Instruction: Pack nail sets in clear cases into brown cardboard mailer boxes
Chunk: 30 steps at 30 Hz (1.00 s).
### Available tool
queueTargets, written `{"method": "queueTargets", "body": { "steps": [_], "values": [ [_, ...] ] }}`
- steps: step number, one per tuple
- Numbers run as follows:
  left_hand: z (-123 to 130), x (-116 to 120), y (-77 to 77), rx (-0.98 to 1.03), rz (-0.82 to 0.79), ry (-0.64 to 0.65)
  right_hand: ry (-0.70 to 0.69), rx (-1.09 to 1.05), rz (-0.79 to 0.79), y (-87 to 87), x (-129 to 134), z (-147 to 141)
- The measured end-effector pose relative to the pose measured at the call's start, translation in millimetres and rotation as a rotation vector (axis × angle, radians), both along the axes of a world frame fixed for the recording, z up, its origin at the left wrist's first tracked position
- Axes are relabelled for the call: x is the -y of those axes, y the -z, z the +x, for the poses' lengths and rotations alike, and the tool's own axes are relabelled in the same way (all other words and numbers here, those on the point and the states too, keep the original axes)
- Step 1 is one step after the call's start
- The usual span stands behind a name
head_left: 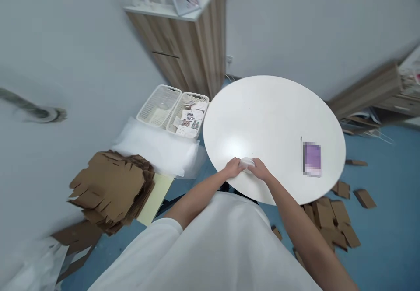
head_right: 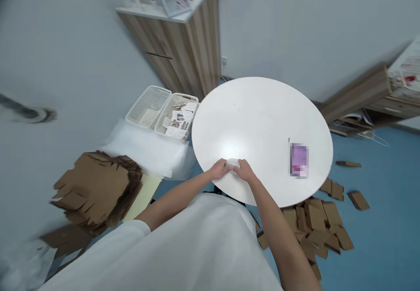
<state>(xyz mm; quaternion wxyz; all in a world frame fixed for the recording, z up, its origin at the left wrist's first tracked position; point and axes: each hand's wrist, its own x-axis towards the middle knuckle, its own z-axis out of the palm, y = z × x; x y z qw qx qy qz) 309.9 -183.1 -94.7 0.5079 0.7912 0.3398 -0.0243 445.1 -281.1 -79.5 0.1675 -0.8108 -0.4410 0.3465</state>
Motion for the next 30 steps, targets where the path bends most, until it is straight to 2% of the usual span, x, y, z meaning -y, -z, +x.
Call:
{"method": "queueTargets", "body": {
  "steps": [3, 6, 9, 12, 17, 19, 25, 30],
  "values": [
    [3.3, 0.3, 1.4, -0.036, 0.032, -0.080, 0.097, -0.013, 0.024, 12.9, -1.6, 5.4],
    [3.5, 6.0, 3.1, -0.037, 0.120, -0.154, 0.216, 0.063, 0.071, 22.6, 4.2, 5.1],
    [4.7, 12.1, 3.2, -0.031, 0.216, -0.107, 0.290, 0.091, 0.090, 27.2, 7.8, 1.5],
    [7.9, 14.6, 1.2, -0.108, 0.250, -0.055, 0.311, 0.103, 0.103, 27.9, 6.8, -4.7],
    [11.2, 11.7, -4.3, -0.150, 0.285, -0.104, 0.329, 0.031, 0.202, 25.6, 16.8, -13.9],
    [11.8, 10.1, -5.5, -0.108, 0.273, -0.103, 0.337, -0.030, 0.254, 25.3, 26.8, -14.9],
    [15.1, 12.9, -6.0, -0.097, 0.154, -0.231, 0.435, -0.206, 0.269, 25.0, 45.8, -10.6],
    [12.8, 14.7, -9.0, -0.251, 0.116, -0.382, 0.558, -0.352, 0.236, 27.0, 44.9, -9.1]
  ]
}}
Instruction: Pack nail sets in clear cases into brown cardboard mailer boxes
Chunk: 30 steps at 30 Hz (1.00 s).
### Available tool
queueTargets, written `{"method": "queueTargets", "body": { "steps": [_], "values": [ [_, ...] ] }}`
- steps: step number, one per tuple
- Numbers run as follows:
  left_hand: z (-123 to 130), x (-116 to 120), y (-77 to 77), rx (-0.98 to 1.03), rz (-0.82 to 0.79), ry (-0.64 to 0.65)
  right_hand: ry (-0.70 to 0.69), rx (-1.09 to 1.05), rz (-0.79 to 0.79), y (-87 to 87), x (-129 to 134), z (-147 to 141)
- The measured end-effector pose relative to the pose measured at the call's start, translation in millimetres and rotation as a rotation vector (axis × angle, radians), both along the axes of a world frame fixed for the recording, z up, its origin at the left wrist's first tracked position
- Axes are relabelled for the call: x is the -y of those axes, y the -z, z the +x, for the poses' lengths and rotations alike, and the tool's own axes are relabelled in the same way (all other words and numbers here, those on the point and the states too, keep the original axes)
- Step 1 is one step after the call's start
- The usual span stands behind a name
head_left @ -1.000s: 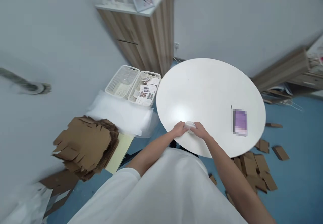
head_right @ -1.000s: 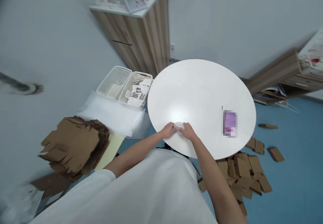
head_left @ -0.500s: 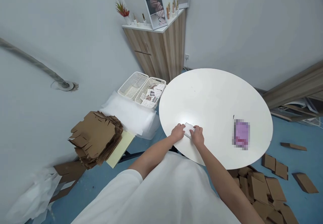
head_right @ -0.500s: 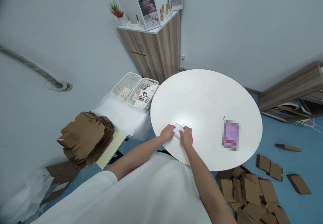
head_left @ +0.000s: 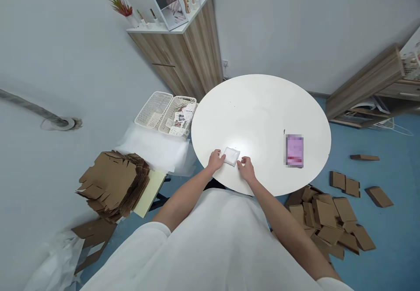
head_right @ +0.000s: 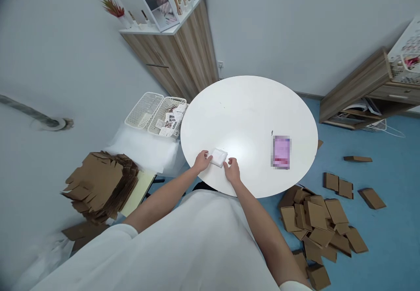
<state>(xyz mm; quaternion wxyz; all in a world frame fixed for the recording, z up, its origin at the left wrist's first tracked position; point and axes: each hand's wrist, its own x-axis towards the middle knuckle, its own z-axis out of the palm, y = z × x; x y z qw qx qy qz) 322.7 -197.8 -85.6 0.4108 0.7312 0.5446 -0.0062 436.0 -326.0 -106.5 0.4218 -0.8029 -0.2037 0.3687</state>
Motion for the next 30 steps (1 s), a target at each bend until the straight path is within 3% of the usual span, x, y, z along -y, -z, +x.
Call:
{"method": "queueTargets", "body": {
  "steps": [4, 9, 17, 20, 25, 30],
  "values": [
    [-8.1, -3.5, -2.7, -0.085, -0.096, -0.022, -0.009, -0.094, 0.007, 0.3, -2.6, -3.8],
    [-14.5, -11.0, -1.5, -0.064, -0.160, -0.047, -0.022, 0.030, -0.009, -3.8, -7.3, -7.4],
    [-16.6, -18.8, 2.9, 0.078, -0.182, 0.151, -0.093, 0.127, -0.052, -6.6, -18.4, -17.0],
    [-20.8, -26.4, 5.3, 0.132, -0.205, 0.168, -0.084, 0.092, -0.054, -5.9, -27.1, -25.4],
    [-38.7, -57.5, 10.6, 0.223, -0.269, 0.090, -0.075, 0.082, -0.075, -7.9, -63.9, -41.1],
    [-53.8, -104.1, 17.4, 0.337, -0.192, -0.029, -0.101, 0.128, -0.092, -10.0, -128.9, -51.4]
  ]
}}
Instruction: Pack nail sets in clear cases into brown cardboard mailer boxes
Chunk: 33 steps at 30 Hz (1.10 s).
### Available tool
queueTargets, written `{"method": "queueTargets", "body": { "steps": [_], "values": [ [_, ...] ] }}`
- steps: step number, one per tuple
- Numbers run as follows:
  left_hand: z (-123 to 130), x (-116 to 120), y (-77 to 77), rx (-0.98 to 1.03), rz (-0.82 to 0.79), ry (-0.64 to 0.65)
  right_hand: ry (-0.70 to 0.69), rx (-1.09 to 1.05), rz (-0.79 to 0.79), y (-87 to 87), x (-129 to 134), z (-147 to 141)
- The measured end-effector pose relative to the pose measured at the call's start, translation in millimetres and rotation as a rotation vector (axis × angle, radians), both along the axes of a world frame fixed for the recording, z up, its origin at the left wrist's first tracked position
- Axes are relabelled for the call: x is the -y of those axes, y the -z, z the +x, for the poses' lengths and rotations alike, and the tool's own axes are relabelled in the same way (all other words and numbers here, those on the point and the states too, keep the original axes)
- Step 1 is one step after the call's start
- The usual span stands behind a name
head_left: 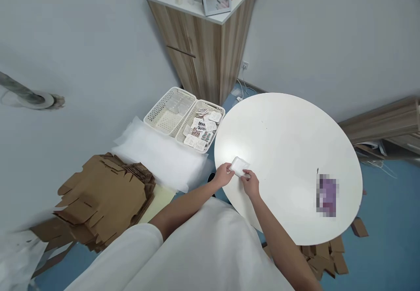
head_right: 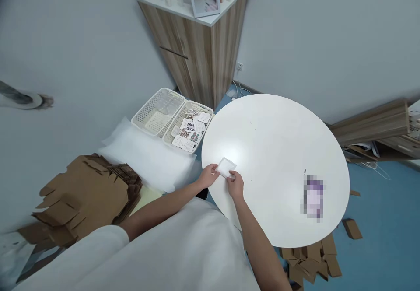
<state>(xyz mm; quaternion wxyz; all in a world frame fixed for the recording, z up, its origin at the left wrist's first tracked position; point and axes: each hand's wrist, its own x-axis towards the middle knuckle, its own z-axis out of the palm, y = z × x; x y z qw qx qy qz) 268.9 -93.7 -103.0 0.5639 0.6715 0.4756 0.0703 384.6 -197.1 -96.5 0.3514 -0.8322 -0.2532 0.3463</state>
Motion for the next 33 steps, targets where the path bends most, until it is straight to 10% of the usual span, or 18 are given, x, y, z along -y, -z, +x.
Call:
{"method": "queueTargets", "body": {
  "steps": [8, 16, 25, 33],
  "values": [
    [-1.6, -58.6, -1.7, 0.027, 0.252, -0.034, -0.036, 0.043, 0.008, -0.3, -98.7, -1.9],
    [6.2, -80.1, -4.5, -0.025, 0.291, 0.086, -0.060, 0.023, 0.008, 0.3, -138.4, 2.1],
    [-0.3, -76.0, -10.0, -0.106, 0.178, 0.081, -0.155, 0.016, 0.051, -3.1, -130.9, 5.0],
    [-37.3, -30.2, -26.0, -0.166, 0.208, 0.096, -0.105, -0.105, 0.138, -17.2, -52.4, -14.5]
  ]
}}
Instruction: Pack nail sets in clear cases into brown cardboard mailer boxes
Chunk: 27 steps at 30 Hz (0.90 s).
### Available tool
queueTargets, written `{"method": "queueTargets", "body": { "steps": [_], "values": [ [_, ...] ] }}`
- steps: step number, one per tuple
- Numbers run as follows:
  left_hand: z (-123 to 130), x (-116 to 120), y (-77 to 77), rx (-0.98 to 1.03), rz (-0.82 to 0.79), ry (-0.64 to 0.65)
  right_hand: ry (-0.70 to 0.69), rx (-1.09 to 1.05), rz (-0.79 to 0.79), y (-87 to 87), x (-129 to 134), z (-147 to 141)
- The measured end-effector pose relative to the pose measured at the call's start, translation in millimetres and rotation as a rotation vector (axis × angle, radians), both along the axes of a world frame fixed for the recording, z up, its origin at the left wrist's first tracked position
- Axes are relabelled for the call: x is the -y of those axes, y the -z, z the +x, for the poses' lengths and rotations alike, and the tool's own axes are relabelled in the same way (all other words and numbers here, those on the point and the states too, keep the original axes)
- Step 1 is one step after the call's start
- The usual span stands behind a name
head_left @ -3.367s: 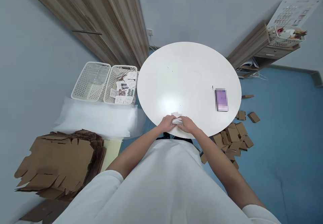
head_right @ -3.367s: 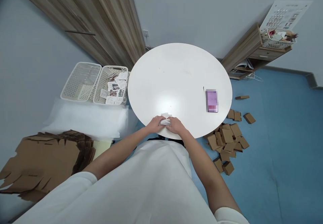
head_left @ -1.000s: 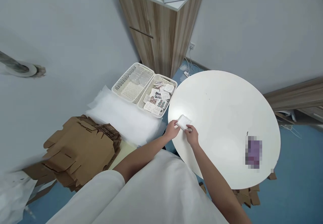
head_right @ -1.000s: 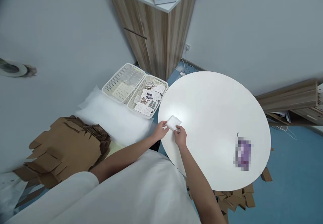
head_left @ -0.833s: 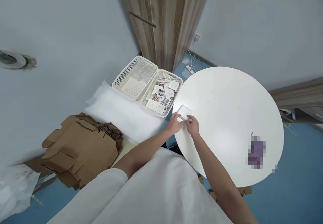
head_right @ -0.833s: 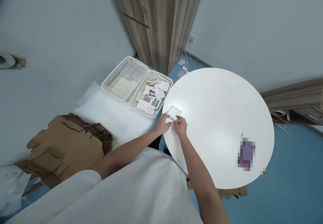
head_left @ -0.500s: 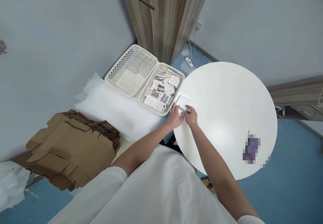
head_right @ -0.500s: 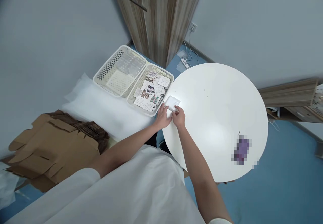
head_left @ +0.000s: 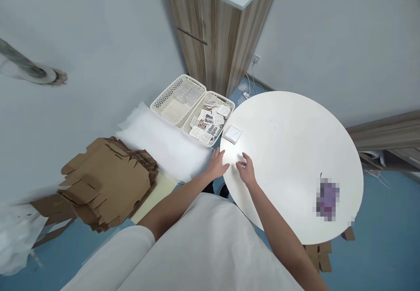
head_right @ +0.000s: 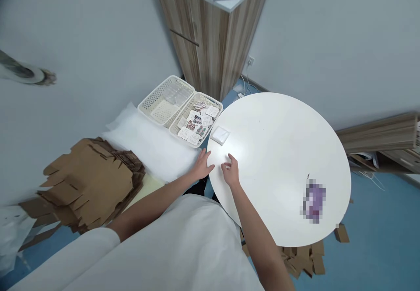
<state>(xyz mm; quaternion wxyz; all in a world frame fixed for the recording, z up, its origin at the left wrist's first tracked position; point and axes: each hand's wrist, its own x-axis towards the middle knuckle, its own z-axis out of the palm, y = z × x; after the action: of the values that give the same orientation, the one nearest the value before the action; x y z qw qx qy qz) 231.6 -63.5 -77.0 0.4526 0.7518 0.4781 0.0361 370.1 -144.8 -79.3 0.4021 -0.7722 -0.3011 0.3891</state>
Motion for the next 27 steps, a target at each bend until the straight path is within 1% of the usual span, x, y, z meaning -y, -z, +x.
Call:
{"method": "queueTargets", "body": {
  "steps": [3, 6, 8, 11, 13, 16, 19, 23, 27],
  "values": [
    [-22.3, 27.5, -3.7, -0.019, -0.017, -0.040, -0.027, -0.023, 0.006, -1.6, 37.7, -3.1],
    [-41.2, 53.7, -9.1, -0.009, -0.071, -0.008, -0.057, -0.053, 0.005, -2.7, 66.6, -2.4],
    [-50.6, 69.1, -15.5, -0.045, -0.112, -0.002, -0.078, -0.071, 0.003, -3.1, 79.3, -1.6],
    [-60.4, 87.4, -29.5, -0.044, -0.164, 0.012, -0.126, -0.100, 0.020, -2.0, 88.3, -3.2],
    [-65.8, 95.1, -39.3, -0.028, -0.173, 0.034, -0.162, -0.122, 0.047, -0.6, 88.0, -7.6],
    [-76.7, 99.2, -49.8, -0.022, -0.125, 0.051, -0.239, -0.146, 0.083, -0.8, 80.7, -18.6],
    [-95.2, 97.3, -54.8, -0.024, -0.049, 0.019, -0.385, -0.144, 0.072, -5.9, 69.9, -31.2],
    [-132.8, 92.4, -63.4, -0.028, 0.026, -0.038, -0.573, -0.075, 0.051, -15.7, 55.6, -45.4],
    [-183.4, 84.6, -80.1, -0.057, 0.124, -0.152, -0.757, 0.003, 0.054, -24.8, 31.1, -66.7]
  ]
}}
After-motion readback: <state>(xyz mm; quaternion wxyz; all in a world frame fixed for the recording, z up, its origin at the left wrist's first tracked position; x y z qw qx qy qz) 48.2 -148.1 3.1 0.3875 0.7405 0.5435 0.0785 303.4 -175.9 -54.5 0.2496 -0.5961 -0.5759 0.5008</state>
